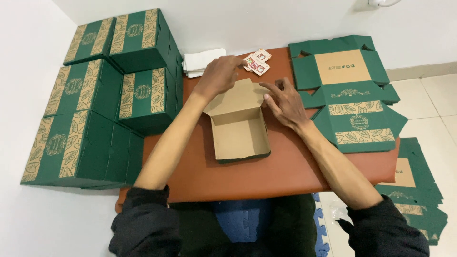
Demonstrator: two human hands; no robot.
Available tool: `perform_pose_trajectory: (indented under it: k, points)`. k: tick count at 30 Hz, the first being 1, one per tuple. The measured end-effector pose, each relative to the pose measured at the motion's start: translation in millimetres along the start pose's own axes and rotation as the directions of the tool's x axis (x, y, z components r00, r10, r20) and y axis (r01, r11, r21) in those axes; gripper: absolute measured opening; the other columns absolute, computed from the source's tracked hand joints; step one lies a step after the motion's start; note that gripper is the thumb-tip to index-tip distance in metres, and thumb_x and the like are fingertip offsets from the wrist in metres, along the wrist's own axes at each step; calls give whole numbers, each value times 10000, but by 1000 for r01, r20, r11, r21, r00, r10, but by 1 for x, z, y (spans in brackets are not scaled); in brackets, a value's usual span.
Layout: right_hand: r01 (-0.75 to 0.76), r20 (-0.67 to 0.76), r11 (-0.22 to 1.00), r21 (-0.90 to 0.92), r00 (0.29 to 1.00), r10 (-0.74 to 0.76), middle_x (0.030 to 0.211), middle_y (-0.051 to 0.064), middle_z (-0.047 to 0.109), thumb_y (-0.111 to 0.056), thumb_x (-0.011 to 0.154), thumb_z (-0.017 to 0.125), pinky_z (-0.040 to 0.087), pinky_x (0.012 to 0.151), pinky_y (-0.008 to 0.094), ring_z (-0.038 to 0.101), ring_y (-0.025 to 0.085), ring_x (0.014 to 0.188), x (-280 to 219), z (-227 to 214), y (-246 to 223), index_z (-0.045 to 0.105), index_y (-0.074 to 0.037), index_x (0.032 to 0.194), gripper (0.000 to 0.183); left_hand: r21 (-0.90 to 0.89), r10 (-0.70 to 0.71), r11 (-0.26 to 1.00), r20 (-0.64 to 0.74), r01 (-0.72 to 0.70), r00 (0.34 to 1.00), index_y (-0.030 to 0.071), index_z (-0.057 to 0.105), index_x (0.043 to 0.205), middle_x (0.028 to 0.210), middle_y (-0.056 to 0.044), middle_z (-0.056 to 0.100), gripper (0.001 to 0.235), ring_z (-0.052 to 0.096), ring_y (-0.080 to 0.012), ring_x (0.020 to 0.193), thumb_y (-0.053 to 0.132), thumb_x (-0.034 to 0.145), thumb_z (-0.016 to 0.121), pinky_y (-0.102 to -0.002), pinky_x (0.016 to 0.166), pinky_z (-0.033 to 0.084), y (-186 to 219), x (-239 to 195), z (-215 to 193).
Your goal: Folding flat cardboard templates into boxes, applying stickers to the interior, and stacking the completed boxes.
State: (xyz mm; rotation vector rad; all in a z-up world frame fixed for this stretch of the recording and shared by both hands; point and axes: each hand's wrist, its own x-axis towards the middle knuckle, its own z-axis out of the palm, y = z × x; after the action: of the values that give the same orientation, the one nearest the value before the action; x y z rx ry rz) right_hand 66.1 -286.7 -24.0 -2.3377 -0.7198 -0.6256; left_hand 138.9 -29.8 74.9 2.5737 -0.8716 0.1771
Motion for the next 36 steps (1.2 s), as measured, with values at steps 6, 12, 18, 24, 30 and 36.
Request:
perform_pose_trajectory:
  k: [6,12,18,24,30,36]
  points:
    - [-70,81,997,16,994,69,1031,210,611,-383,1182,406,547,848,516,682,462,933,-5,4,11,697,-209,1424,417,324,49,942,120,-86,992,93,776,1143,1053,-141,728,489,744,-434,1064,269,742,993,-601,864,634,-100,113,140]
    - [-39,74,998,52,997,35,930,230,685,-336,1194,392,552,859,481,696,448,913,1,-15,-10,751,-110,1301,438,420,155,880,187,-222,970,117,830,1009,950,-221,789,122,787,-466,949,106,888,820,-561,788,650,-82,114,137]
    - [-15,-38,1000,-21,999,14,813,178,736,-357,1176,507,542,773,436,712,368,782,0,-7,-4,823,-95,1108,416,570,262,777,95,-268,960,78,801,946,864,-179,776,165,796,-411,834,26,791,779,-510,692,639,-81,110,132]
    - [22,-115,997,-70,993,-30,610,125,672,-251,1140,594,558,779,417,701,332,681,1,-5,-6,827,-78,954,345,639,362,736,-93,-223,927,177,822,959,735,-89,776,195,795,-281,706,40,827,779,-403,599,600,-38,85,73]
    - [38,-158,995,-90,986,-52,567,135,635,-237,1103,689,593,801,419,684,325,648,-1,-1,1,846,-70,1100,230,553,327,819,-235,-150,916,199,784,913,640,6,704,55,688,-124,573,157,948,783,-236,533,548,26,11,19]
    - [34,-165,996,-80,985,-47,567,116,647,-222,1092,718,603,869,403,667,254,604,-1,2,9,857,-78,1141,206,350,148,924,46,-154,988,115,824,1094,914,-134,799,137,790,-285,839,200,1019,747,-406,694,643,94,-107,6]
